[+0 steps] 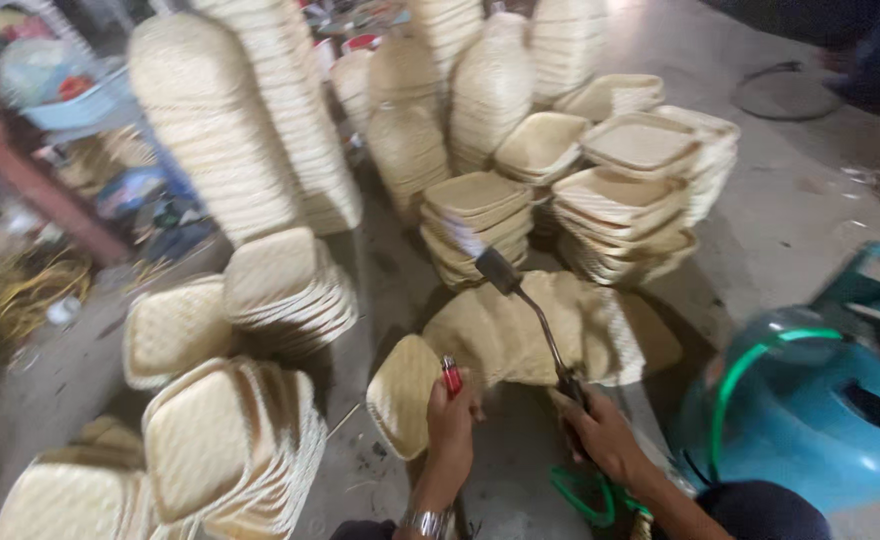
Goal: The person holds a woven bamboo tray and passes a gas-powered blowtorch over its surface and edges.
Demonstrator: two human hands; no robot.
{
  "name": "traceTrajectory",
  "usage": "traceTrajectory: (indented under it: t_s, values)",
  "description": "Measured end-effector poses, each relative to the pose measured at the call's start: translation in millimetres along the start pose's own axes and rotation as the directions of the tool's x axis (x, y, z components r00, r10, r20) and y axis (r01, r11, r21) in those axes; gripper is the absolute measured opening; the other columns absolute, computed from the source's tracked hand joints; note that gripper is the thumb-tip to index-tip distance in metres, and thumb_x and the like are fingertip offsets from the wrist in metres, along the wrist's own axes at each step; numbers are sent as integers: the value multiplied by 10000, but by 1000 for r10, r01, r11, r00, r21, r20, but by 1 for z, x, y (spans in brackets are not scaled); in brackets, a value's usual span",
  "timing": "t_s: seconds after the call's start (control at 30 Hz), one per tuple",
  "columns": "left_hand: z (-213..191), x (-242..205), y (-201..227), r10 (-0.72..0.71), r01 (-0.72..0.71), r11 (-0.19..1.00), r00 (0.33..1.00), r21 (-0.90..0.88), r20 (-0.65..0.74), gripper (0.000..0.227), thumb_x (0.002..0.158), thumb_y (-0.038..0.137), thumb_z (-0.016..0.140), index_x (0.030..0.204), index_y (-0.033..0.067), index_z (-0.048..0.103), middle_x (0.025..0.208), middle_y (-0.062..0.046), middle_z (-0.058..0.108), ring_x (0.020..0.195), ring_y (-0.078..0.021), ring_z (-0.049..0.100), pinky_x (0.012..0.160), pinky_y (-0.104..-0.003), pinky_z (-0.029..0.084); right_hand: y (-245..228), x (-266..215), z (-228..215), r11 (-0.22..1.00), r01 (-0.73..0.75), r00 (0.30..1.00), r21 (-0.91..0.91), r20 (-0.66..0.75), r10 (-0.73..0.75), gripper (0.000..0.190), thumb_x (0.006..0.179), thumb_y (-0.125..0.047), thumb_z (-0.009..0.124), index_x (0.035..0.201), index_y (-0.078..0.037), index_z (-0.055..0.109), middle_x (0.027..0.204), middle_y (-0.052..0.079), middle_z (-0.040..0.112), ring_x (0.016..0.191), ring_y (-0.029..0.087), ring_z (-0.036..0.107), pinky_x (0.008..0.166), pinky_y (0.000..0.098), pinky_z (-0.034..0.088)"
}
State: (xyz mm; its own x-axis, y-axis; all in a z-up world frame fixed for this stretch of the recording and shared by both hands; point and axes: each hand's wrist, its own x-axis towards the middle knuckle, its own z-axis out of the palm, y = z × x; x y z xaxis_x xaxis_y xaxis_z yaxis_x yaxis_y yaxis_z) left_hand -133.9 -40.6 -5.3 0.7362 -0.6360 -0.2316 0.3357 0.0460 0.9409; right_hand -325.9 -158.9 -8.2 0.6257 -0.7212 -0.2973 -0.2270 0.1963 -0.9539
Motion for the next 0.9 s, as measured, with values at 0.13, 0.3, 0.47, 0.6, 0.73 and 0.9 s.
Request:
traceTrajectory:
  t_s: [0.13,0.3,0.47,0.6,0.73,0.9]
  values:
    - [37,-45,17,-62,58,998,990,34,125,275,913,175,683,1167,81,731,765,15,644,662,-79,627,585,-277,547,-26,-1,-14,999,27,999,23,-36,-26,329,920,-280,590,1225,-168,539,674,38,615,529,150,592,466,330,493]
    - [114,-60,42,-3,-191,847,932,496,363,268,928,228,734,1132,68,800,720,-52,650,602,-133,557,538,-283,438,-18,-8,-1,980,168,985,105,-67,-162,297,948,-263,583,1190,-90,566,750,69,664,575,161,641,508,340,537]
    - [232,-56,42,396,-718,687,499,112,771,241,927,187,734,1110,34,771,860,-33,754,727,-121,661,661,-278,537,-2,-2,-2,973,220,971,67,-114,-212,282,943,-242,590,1172,-77,571,767,74,673,595,165,651,524,346,544]
    - [330,-61,29,440,-911,404,276,86,855,237,894,232,797,1024,35,783,872,-120,759,763,-235,709,678,-354,545,1,4,-18,966,256,959,41,-140,-248,270,939,-225,595,1157,-67,575,781,79,681,612,168,658,536,351,550]
    - [391,-85,14,132,-883,351,375,310,918,262,919,305,747,1016,61,757,867,-117,756,778,-280,734,711,-411,557,11,9,-56,960,276,946,34,-186,-266,258,935,-208,601,1143,-57,579,795,84,688,628,171,666,549,356,555]
    - [386,-101,15,523,-995,98,41,-13,851,423,868,212,753,1212,-25,686,1185,-224,683,1042,-387,648,915,-500,492,24,12,-68,956,293,937,19,-204,-283,243,930,-187,608,1125,-44,584,812,89,698,649,175,675,565,363,562]
